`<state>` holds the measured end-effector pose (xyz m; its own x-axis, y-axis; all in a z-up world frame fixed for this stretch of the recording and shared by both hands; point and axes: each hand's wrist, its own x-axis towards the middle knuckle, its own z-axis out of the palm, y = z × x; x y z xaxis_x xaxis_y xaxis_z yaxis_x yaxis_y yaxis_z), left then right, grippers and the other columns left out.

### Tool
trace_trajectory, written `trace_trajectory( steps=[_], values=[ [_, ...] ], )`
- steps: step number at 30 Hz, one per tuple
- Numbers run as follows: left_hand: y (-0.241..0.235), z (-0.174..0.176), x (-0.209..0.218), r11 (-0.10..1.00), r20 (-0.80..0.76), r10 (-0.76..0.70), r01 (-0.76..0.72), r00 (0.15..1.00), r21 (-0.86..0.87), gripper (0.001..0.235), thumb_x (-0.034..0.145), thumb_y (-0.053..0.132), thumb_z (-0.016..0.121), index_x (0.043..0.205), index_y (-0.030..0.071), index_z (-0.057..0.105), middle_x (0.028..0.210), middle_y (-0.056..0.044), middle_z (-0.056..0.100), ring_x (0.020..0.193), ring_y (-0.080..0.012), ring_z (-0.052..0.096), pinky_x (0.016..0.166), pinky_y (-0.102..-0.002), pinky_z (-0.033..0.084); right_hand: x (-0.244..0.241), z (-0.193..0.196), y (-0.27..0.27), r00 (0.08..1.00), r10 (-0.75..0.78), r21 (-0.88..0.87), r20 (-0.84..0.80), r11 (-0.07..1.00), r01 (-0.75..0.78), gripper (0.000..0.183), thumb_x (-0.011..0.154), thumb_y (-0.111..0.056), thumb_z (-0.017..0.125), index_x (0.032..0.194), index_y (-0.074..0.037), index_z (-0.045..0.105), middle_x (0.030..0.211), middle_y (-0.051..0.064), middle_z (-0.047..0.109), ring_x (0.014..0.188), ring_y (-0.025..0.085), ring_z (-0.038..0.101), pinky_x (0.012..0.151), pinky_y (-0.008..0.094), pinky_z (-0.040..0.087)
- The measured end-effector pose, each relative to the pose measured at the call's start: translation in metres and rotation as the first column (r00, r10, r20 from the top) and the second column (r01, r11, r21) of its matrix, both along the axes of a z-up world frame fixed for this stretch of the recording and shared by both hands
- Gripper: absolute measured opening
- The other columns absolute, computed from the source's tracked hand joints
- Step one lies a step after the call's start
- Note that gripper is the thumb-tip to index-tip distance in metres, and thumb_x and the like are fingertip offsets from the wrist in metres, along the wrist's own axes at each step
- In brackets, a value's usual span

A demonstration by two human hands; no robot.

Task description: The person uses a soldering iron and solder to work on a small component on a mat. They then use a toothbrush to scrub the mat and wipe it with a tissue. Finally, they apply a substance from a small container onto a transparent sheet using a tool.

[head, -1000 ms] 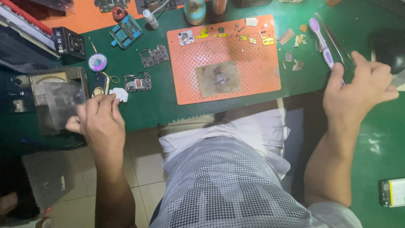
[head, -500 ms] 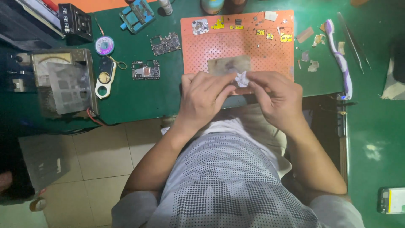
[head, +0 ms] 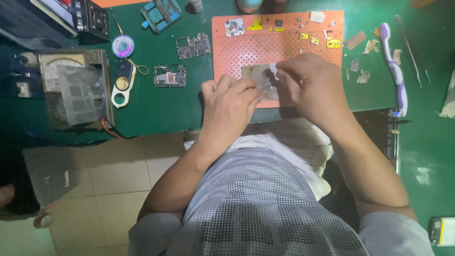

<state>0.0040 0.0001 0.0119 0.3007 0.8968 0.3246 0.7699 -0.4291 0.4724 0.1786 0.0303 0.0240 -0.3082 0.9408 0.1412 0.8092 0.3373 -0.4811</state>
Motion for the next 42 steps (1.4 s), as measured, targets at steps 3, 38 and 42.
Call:
trace_trajectory(
  steps=[3, 38, 42],
  values=[
    [0.001, -0.006, 0.001, 1.000, 0.003, 0.009, -0.009, 1.000, 0.000, 0.019, 0.087, 0.031, 0.048, 0.079, 0.022, 0.063, 0.080, 0.007, 0.055, 0.077, -0.0127, 0.045, 0.069, -0.034, 0.025, -0.009, -0.032, -0.010, 0.983, 0.061, 0.058, 0.171, 0.996, -0.072, 0.011, 0.082, -0.015, 0.058, 0.090, -0.013, 0.065, 0.083, 0.007, 0.058, 0.078, 0.025, 0.059, 0.064, 0.033, 0.049],
    [0.028, -0.025, 0.012, 0.965, -0.168, -0.206, 0.228, 0.964, 0.126, 0.014, 0.088, 0.022, 0.042, 0.083, 0.013, 0.051, 0.084, 0.000, 0.044, 0.078, -0.0163, 0.043, 0.068, -0.039, 0.024, 0.013, 0.014, -0.057, 0.919, -0.152, 0.003, -0.364, 0.986, 0.164, 0.014, 0.078, -0.003, 0.069, 0.092, -0.002, 0.065, 0.091, 0.015, 0.058, 0.076, 0.026, 0.060, 0.060, 0.031, 0.050],
    [0.027, -0.016, 0.009, 0.954, -0.174, -0.233, 0.260, 0.957, 0.152, 0.017, 0.090, 0.017, 0.040, 0.079, 0.010, 0.051, 0.084, 0.000, 0.042, 0.078, -0.0154, 0.039, 0.070, -0.040, 0.023, 0.010, 0.016, -0.056, 0.925, -0.128, 0.024, -0.357, 0.989, 0.146, 0.017, 0.079, -0.004, 0.069, 0.094, 0.001, 0.064, 0.093, 0.018, 0.060, 0.078, 0.029, 0.060, 0.062, 0.033, 0.050]
  ],
)
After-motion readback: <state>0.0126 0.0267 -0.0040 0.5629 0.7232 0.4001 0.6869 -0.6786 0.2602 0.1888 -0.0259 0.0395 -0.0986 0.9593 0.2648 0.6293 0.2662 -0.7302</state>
